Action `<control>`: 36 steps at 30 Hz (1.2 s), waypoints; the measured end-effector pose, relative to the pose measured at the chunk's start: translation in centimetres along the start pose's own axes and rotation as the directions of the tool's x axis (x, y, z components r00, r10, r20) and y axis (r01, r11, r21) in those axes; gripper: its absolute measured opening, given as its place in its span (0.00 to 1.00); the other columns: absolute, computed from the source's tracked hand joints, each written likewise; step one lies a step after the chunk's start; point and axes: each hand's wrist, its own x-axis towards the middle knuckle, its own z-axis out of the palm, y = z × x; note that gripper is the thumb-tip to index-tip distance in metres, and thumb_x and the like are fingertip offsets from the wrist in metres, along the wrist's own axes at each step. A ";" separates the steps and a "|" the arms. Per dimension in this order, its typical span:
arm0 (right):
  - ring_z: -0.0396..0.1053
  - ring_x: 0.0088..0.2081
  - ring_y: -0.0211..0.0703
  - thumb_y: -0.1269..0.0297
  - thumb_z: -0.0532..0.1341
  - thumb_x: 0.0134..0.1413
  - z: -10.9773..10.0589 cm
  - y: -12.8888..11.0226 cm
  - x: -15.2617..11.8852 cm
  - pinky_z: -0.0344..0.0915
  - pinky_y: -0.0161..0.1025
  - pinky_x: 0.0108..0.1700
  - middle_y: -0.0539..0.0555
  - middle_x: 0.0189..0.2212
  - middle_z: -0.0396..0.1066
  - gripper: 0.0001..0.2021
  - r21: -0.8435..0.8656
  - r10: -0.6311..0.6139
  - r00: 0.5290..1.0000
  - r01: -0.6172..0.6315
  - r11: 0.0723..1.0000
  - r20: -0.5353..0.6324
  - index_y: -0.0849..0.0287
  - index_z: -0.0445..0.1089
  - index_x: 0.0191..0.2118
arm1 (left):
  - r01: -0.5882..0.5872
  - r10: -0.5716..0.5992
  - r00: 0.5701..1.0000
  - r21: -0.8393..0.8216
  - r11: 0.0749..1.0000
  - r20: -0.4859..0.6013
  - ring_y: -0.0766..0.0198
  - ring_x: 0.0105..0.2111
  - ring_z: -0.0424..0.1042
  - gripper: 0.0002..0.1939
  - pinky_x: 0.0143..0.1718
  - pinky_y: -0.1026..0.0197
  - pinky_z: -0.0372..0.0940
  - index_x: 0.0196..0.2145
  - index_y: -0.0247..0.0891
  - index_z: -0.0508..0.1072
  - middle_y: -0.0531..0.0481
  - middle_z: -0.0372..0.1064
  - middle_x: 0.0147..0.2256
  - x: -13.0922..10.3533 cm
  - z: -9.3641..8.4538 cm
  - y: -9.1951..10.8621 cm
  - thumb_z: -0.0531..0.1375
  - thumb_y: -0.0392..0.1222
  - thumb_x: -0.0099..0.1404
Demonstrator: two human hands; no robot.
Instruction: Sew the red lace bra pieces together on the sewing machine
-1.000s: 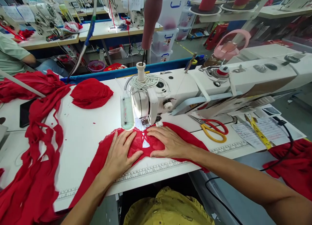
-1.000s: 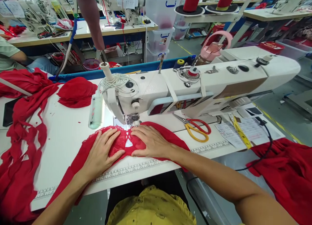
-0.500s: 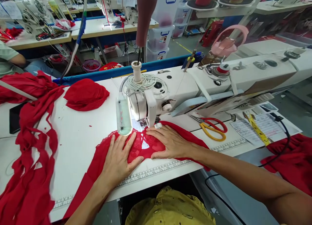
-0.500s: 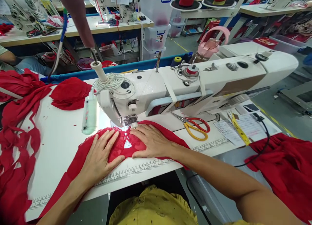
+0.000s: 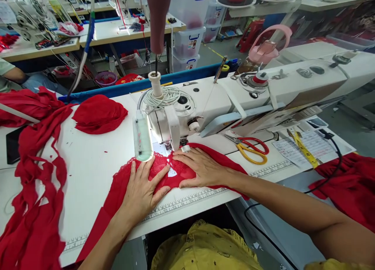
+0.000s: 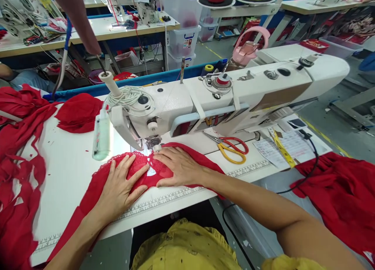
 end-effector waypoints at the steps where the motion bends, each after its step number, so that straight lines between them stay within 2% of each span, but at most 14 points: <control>1: 0.59 0.62 0.56 0.41 0.69 0.48 0.0 0.0 0.0 0.56 0.54 0.64 0.61 0.60 0.65 0.41 0.000 -0.001 1.000 0.001 1.000 0.000 0.59 0.62 0.63 | 0.004 -0.004 1.000 0.002 1.000 0.005 0.41 0.66 0.52 0.28 0.64 0.26 0.45 0.65 0.54 0.62 0.39 0.48 0.68 0.0 0.0 0.0 0.55 0.57 0.70; 8: 0.60 0.61 0.56 0.43 0.69 0.50 -0.1 0.0 0.0 0.57 0.53 0.63 0.61 0.61 0.64 0.39 0.005 -0.011 1.000 0.011 1.000 -0.007 0.58 0.63 0.62 | 0.010 -0.010 1.000 -0.006 1.000 0.025 0.41 0.67 0.52 0.27 0.65 0.27 0.44 0.64 0.56 0.62 0.41 0.48 0.69 -0.1 0.0 -0.1 0.55 0.57 0.70; 12: 0.61 0.61 0.55 0.43 0.70 0.49 -0.1 -0.1 0.0 0.57 0.54 0.62 0.62 0.61 0.64 0.39 0.010 -0.016 1.000 0.016 1.000 -0.017 0.58 0.63 0.62 | 0.009 -0.009 1.000 -0.020 1.000 0.005 0.41 0.67 0.52 0.25 0.64 0.26 0.46 0.62 0.52 0.66 0.39 0.50 0.67 -0.2 -0.2 -0.1 0.55 0.56 0.70; 17: 0.60 0.62 0.55 0.44 0.69 0.50 -0.1 -0.2 -0.1 0.56 0.55 0.63 0.62 0.62 0.63 0.39 0.017 -0.020 1.000 0.020 1.000 -0.014 0.58 0.63 0.63 | 0.023 -0.023 1.000 -0.087 0.996 -0.006 0.42 0.66 0.53 0.19 0.64 0.27 0.46 0.53 0.46 0.74 0.38 0.52 0.67 -0.3 -0.7 0.1 0.56 0.55 0.70; 20: 0.59 0.63 0.56 0.44 0.69 0.50 -0.1 -0.2 -0.1 0.56 0.56 0.63 0.61 0.62 0.62 0.38 0.017 -0.008 1.000 0.008 1.000 0.001 0.57 0.62 0.63 | 0.015 -0.016 1.000 -0.112 0.994 -0.007 0.42 0.67 0.52 0.16 0.65 0.26 0.44 0.49 0.45 0.75 0.38 0.52 0.66 -0.3 -0.9 0.2 0.56 0.53 0.70; 26: 0.59 0.63 0.56 0.43 0.69 0.50 0.0 0.0 -0.1 0.56 0.56 0.64 0.61 0.63 0.62 0.39 0.020 -0.013 1.000 0.013 1.000 0.004 0.56 0.62 0.64 | 0.013 -0.012 1.000 -0.141 0.990 0.009 0.42 0.68 0.50 0.13 0.64 0.24 0.41 0.45 0.42 0.74 0.38 0.53 0.66 -0.3 -1.1 0.1 0.56 0.51 0.70; 30: 0.60 0.62 0.56 0.44 0.69 0.50 0.0 -0.1 -0.1 0.56 0.56 0.64 0.61 0.62 0.63 0.38 0.018 -0.012 1.000 0.012 1.000 0.000 0.58 0.63 0.63 | 0.043 -0.039 0.999 -0.164 0.986 0.026 0.43 0.68 0.50 0.10 0.65 0.24 0.39 0.39 0.39 0.69 0.36 0.55 0.65 -0.3 -1.2 0.1 0.55 0.48 0.71; 36: 0.61 0.62 0.57 0.44 0.69 0.49 0.0 -0.2 -0.1 0.56 0.57 0.63 0.62 0.62 0.63 0.39 0.018 -0.002 1.000 0.002 1.000 -0.002 0.57 0.63 0.63 | 0.052 -0.055 0.998 -0.190 0.980 -0.010 0.47 0.68 0.50 0.05 0.66 0.26 0.37 0.42 0.39 0.64 0.35 0.57 0.64 -0.4 -1.2 0.1 0.53 0.42 0.71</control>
